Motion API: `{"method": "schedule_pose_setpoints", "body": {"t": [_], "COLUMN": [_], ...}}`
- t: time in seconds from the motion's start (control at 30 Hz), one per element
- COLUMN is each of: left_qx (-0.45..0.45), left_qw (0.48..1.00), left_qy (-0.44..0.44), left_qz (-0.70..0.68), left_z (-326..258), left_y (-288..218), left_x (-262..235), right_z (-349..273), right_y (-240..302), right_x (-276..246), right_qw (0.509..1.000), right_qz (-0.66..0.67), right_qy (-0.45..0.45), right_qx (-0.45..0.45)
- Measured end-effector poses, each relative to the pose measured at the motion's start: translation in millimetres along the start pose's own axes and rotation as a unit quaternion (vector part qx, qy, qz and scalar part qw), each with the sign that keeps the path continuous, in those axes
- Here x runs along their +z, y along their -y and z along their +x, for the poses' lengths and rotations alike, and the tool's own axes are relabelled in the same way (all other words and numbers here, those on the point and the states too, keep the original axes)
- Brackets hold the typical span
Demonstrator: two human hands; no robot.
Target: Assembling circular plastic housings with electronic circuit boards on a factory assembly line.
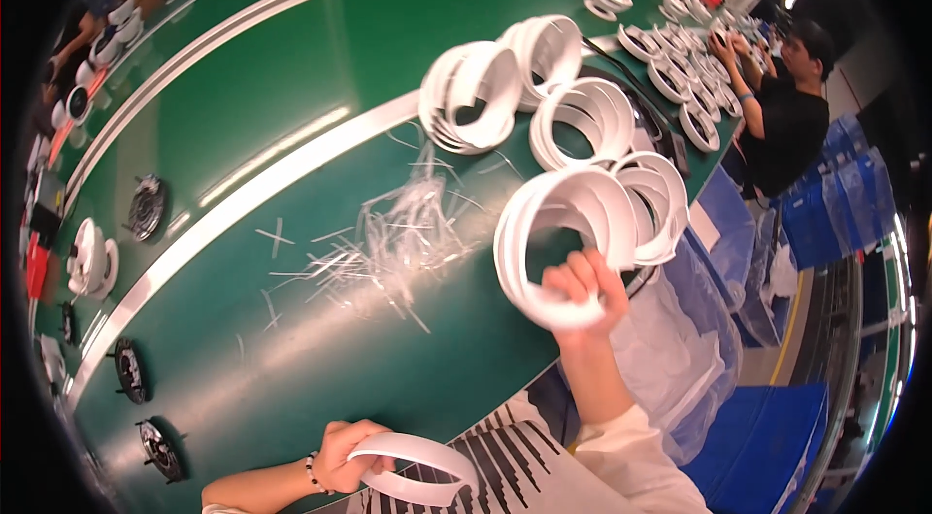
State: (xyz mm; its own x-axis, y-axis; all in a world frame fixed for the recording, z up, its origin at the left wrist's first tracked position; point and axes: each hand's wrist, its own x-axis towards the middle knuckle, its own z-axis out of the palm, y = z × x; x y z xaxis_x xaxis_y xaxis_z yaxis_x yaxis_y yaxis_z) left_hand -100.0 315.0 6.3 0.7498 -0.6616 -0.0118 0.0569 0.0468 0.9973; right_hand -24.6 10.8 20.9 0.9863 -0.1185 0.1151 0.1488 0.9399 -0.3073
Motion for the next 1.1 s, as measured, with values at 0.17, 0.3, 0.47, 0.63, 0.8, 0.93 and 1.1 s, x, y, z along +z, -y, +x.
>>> {"method": "schedule_pose_setpoints", "body": {"t": [0.17, 0.3, 0.47, 0.63, 0.8, 0.93, 1.1], "left_qx": [-0.007, -0.017, -0.048, -0.044, -0.084, -0.141, -0.265], "left_qw": [1.000, 0.998, 0.978, 0.939, 0.862, 0.850, 0.905], "left_qy": [0.017, -0.013, -0.110, -0.267, -0.491, -0.486, -0.332], "left_qz": [-0.008, -0.053, -0.170, -0.214, -0.095, -0.146, -0.021], "left_z": [-3, -4, -3, -36, -99, -115, -70], "left_y": [1, 0, -5, -26, -46, -57, -52], "left_x": [-5, -5, -9, -28, -81, -101, -113], "right_z": [59, 50, 23, -4, -44, -66, -76], "right_y": [-20, 4, 19, 13, -47, -67, -65], "right_x": [-10, -36, -44, -79, 2, 19, 9], "right_qw": [0.981, 0.975, 0.922, 0.575, 0.650, 0.633, 0.618], "right_qz": [-0.080, -0.161, -0.352, -0.791, -0.688, -0.695, -0.717], "right_qy": [-0.174, -0.145, -0.130, -0.003, -0.028, 0.135, 0.211], "right_qx": [-0.013, 0.043, -0.097, -0.211, -0.322, -0.313, -0.244]}}
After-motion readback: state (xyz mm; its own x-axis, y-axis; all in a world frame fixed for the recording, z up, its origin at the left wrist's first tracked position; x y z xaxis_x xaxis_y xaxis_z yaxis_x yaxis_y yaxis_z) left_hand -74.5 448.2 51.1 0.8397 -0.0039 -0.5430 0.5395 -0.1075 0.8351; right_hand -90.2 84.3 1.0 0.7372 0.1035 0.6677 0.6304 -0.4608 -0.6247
